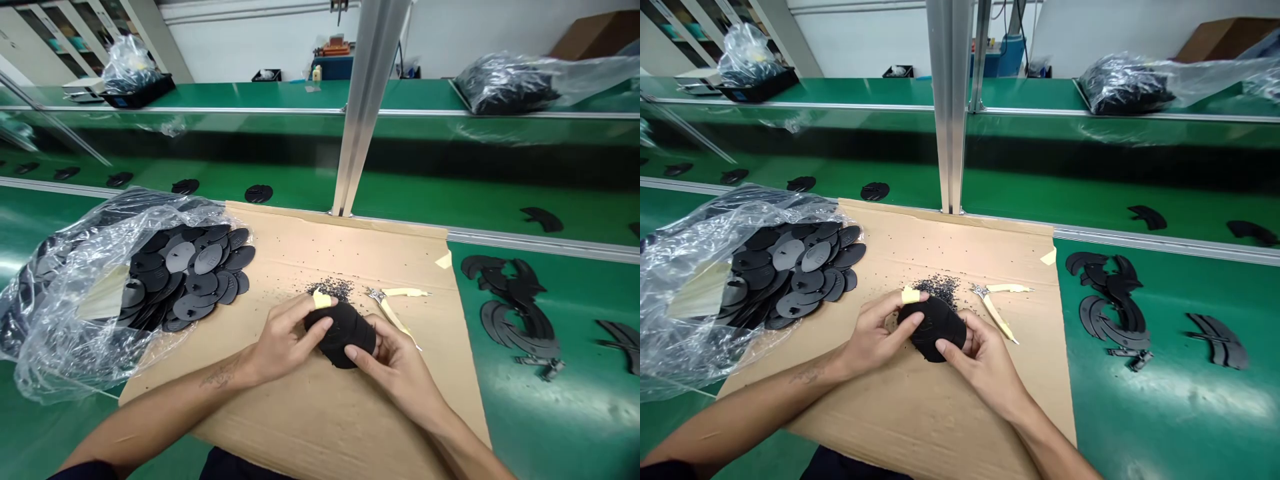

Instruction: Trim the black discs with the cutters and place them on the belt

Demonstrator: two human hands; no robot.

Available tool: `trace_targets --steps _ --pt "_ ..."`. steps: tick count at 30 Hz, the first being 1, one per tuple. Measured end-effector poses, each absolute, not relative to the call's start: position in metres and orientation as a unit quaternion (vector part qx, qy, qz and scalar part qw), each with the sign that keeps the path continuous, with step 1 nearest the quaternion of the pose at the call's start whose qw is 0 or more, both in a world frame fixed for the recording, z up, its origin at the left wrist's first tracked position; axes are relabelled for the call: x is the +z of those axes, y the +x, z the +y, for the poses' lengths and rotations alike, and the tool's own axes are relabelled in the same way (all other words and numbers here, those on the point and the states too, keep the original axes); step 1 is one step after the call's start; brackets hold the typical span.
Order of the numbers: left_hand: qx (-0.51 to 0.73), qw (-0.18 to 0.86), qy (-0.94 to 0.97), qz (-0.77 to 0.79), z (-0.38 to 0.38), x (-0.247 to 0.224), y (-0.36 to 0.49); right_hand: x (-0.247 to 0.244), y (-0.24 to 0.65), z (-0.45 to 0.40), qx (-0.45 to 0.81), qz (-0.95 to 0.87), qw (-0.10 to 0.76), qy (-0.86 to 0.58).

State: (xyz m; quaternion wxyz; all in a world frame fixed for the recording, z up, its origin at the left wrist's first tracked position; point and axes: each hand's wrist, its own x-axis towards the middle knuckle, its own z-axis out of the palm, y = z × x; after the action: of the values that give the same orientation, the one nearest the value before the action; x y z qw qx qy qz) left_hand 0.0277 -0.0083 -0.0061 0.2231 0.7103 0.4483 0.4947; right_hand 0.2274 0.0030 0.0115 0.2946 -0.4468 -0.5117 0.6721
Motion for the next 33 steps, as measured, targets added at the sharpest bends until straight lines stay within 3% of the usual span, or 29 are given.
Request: trace_targets --steps 9,18,26,33 --pt "0.429 0.214 0.743 0.467 -0.008 -0.009 0.030 0.009 0.229 0.003 0.656 -0.529 0.301 -0.447" --pt "0.429 0.188 0.746 0.474 -0.010 -0.011 0.032 0.010 0.227 0.001 0.640 -0.547 0.311 -0.441" --pt "0.432 0.133 0.766 0.456 -0.013 -0.009 0.038 0.005 0.227 0.000 0.539 -0.607 0.326 -0.485" --pt "0.448 0.146 0.761 0.446 -0.014 -0.009 0.042 0.004 0.229 -0.002 0.539 -0.606 0.332 -0.482"
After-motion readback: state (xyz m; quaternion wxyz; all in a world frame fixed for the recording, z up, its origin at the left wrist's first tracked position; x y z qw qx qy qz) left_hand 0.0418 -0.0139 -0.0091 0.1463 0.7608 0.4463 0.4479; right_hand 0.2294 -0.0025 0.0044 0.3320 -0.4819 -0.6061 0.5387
